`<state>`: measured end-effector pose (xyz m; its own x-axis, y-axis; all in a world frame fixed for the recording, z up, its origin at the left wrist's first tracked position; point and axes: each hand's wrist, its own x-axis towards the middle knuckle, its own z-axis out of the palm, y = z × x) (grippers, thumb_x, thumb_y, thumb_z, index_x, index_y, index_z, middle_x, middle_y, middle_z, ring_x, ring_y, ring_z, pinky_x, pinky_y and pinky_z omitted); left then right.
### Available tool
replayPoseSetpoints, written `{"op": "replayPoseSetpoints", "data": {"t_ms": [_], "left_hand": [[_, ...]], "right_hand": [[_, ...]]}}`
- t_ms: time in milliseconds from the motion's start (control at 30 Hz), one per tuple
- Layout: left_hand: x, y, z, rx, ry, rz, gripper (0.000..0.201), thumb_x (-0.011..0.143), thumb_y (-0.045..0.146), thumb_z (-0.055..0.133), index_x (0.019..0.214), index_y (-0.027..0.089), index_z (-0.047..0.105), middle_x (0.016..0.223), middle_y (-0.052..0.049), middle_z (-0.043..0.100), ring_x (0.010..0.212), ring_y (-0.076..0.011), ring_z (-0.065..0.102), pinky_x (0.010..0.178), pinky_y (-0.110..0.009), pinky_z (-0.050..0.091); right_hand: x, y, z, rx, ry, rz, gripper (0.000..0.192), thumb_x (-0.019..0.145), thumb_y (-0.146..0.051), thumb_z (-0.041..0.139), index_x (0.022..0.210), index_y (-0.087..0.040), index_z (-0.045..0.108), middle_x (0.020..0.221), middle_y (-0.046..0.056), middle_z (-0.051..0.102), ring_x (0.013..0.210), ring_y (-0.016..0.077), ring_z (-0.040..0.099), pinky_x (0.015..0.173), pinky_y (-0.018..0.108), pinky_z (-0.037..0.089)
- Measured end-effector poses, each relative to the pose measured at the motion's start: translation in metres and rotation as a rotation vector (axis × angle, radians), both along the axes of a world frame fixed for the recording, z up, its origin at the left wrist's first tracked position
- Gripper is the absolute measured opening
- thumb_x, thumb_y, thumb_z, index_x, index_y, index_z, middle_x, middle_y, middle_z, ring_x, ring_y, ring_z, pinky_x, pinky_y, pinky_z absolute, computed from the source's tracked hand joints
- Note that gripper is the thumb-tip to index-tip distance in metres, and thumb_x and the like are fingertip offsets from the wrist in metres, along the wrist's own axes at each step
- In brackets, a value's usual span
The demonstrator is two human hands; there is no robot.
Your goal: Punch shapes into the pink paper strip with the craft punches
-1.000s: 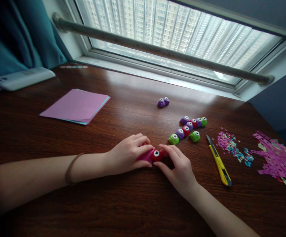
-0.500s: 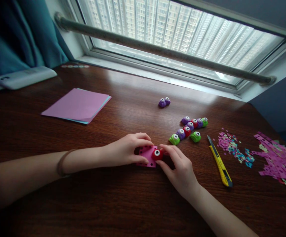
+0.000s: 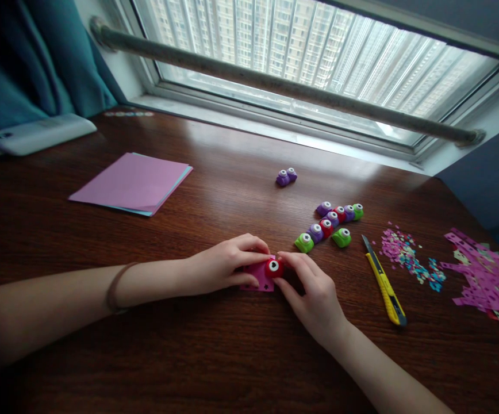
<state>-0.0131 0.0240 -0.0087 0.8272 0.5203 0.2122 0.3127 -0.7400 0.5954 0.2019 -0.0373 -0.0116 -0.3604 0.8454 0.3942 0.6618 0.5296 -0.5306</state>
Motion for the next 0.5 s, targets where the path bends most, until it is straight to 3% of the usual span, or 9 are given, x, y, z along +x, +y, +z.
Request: {"op": "replayPoseSetpoints", "data": {"t_ms": [233,500], "left_hand": [[-0.0002,0.0009,-0.0018,0.059,-0.022,0.013,0.036,0.079,0.037,0.06,0.109,0.016,0.06,0.111,-0.008,0.056,0.105,-0.0194,0.048,0.095,-0.034,0.039],[-0.0009,0.0002,0.0019,0.001,-0.115,0.07,0.042,0.077,0.04,0.061,0.114,0.02,0.057,0.113,-0.008,0.055,0.108,-0.0198,0.047,0.096,-0.037,0.038]], "right_hand": [[-0.0001,0.0004,0.0003,0.008,-0.012,-0.001,0.03,0.082,-0.018,0.057,0.111,-0.022,0.051,0.103,0.006,0.061,0.093,0.0184,0.059,0.081,0.033,0.051],[0.0007,-0.001,0.002,-0.007,0.01,-0.004,0.037,0.08,-0.019,0.061,0.115,-0.021,0.051,0.11,0.007,0.058,0.101,0.0189,0.055,0.088,0.034,0.048]]}}
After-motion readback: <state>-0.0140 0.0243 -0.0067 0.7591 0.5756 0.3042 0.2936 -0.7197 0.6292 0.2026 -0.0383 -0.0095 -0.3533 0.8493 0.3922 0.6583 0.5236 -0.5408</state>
